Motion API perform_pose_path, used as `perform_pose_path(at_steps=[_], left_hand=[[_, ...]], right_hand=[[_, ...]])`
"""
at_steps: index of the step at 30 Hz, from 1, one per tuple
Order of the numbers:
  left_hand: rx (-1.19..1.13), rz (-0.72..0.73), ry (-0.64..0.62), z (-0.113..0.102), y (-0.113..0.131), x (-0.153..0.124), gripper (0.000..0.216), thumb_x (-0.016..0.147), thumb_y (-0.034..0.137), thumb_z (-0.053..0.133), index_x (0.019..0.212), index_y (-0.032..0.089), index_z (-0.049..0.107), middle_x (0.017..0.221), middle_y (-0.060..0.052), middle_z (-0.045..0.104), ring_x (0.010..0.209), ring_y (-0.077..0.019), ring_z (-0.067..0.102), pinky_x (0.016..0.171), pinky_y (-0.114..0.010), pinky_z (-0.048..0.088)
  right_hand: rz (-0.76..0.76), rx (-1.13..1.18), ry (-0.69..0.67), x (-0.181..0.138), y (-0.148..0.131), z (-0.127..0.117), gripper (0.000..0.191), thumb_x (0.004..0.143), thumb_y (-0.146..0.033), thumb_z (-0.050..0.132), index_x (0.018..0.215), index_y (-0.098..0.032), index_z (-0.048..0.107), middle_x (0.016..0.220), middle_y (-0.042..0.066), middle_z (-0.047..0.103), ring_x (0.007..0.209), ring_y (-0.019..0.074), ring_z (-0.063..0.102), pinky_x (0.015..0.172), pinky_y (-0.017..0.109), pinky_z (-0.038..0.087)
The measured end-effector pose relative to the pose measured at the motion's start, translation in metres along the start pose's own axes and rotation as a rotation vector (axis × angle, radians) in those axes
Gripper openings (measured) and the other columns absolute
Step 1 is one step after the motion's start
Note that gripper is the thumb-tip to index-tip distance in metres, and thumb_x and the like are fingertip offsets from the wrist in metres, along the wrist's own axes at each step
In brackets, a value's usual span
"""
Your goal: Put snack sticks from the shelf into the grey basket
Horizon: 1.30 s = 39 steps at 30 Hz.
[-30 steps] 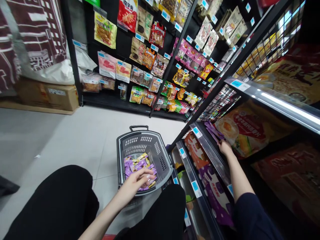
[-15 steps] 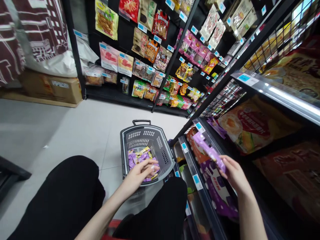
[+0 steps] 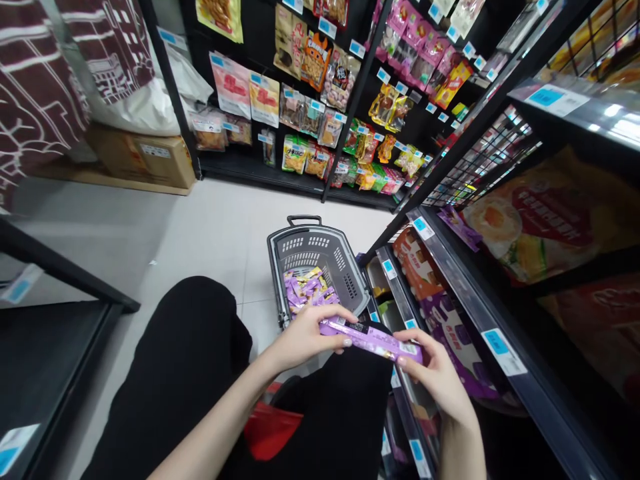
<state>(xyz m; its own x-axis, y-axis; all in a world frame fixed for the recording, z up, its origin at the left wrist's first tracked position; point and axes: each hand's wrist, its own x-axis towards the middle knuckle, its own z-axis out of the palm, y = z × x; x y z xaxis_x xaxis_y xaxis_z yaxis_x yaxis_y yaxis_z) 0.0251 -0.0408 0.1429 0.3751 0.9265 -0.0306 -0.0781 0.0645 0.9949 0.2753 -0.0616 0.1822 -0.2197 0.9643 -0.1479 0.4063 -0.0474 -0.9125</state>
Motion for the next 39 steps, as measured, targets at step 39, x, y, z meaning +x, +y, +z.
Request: perform_pose_path(at_steps=[39], left_hand=[[-0.092,-0.061,0.063,-0.009,0.005,0.002,0.022,0.069,0.030,0.065,0.085,0.014,0.068,0.076,-0.005,0.070,0.063,-0.0189,0.066,0.062,-0.032,0.055]], right_hand=[[-0.256,-0.026,0.536,-0.013,0.033,0.003,0.024,0.083,-0.031,0.057,0.099,-0.017,0.066,0.088,0.010,0.072,0.077,0.0226,0.067,0.076,0.040,0.053]])
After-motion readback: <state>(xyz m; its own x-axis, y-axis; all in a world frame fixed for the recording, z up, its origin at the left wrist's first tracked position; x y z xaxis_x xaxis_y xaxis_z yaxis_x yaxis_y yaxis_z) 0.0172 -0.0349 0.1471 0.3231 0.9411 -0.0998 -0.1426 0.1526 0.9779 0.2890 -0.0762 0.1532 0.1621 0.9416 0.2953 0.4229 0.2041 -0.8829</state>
